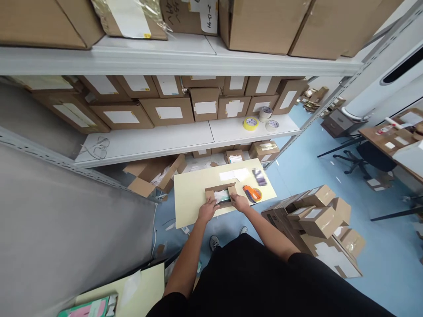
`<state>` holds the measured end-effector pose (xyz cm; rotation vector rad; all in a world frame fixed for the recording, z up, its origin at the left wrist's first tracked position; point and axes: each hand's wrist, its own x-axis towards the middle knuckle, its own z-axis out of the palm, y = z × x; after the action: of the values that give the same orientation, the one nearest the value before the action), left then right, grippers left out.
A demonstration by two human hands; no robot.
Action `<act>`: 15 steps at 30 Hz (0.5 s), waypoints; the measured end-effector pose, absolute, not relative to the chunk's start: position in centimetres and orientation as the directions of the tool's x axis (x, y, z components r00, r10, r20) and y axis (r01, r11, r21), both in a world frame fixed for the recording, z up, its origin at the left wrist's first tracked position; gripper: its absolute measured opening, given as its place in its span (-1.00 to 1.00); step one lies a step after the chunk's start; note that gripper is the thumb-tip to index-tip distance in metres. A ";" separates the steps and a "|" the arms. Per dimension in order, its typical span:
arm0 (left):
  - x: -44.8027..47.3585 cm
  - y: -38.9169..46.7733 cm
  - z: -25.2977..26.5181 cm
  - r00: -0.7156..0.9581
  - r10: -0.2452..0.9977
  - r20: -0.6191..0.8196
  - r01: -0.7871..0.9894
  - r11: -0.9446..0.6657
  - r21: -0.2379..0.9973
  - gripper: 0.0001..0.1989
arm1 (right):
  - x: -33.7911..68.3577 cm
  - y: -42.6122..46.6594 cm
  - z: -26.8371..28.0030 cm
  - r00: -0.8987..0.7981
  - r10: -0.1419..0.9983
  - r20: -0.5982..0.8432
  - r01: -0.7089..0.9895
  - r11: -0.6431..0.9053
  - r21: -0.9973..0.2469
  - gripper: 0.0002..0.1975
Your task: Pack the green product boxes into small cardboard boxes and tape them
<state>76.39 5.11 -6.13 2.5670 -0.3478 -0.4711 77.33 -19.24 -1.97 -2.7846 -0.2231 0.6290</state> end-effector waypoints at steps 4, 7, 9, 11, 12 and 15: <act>76.6 5.0 -5.4 0.957 -0.097 -0.272 0.063 -0.849 0.524 -0.31 | 78.6 -19.8 -1.2 0.881 0.215 -0.422 0.093 -0.952 -0.290 -0.65; 77.1 4.6 -4.9 0.964 0.069 -0.258 0.211 -0.788 0.578 0.01 | 78.7 -20.4 -1.3 0.892 0.239 -0.383 0.118 -0.942 -0.314 -0.57; 77.6 4.3 -4.6 0.958 0.137 -0.252 0.263 -0.768 0.584 0.11 | 78.5 -20.4 -1.7 0.905 0.244 -0.348 0.122 -0.933 -0.338 -0.53; 78.1 4.2 -4.4 0.955 0.168 -0.246 0.281 -0.782 0.557 0.13 | 78.3 -20.0 -2.1 0.921 0.229 -0.315 0.104 -0.924 -0.368 -0.52; 78.2 4.3 -4.4 0.957 0.161 -0.243 0.271 -0.796 0.541 0.12 | 78.2 -19.8 -2.3 0.927 0.219 -0.305 0.093 -0.920 -0.380 -0.53; 78.6 5.1 -4.4 0.969 0.057 -0.241 0.177 -0.843 0.509 0.00 | 78.4 -19.3 -2.6 0.929 0.206 -0.306 0.078 -0.920 -0.384 -0.53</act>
<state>78.57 5.12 -4.36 2.5649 0.1650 -0.2931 78.35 -19.29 -2.62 -2.7163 -0.2075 0.4874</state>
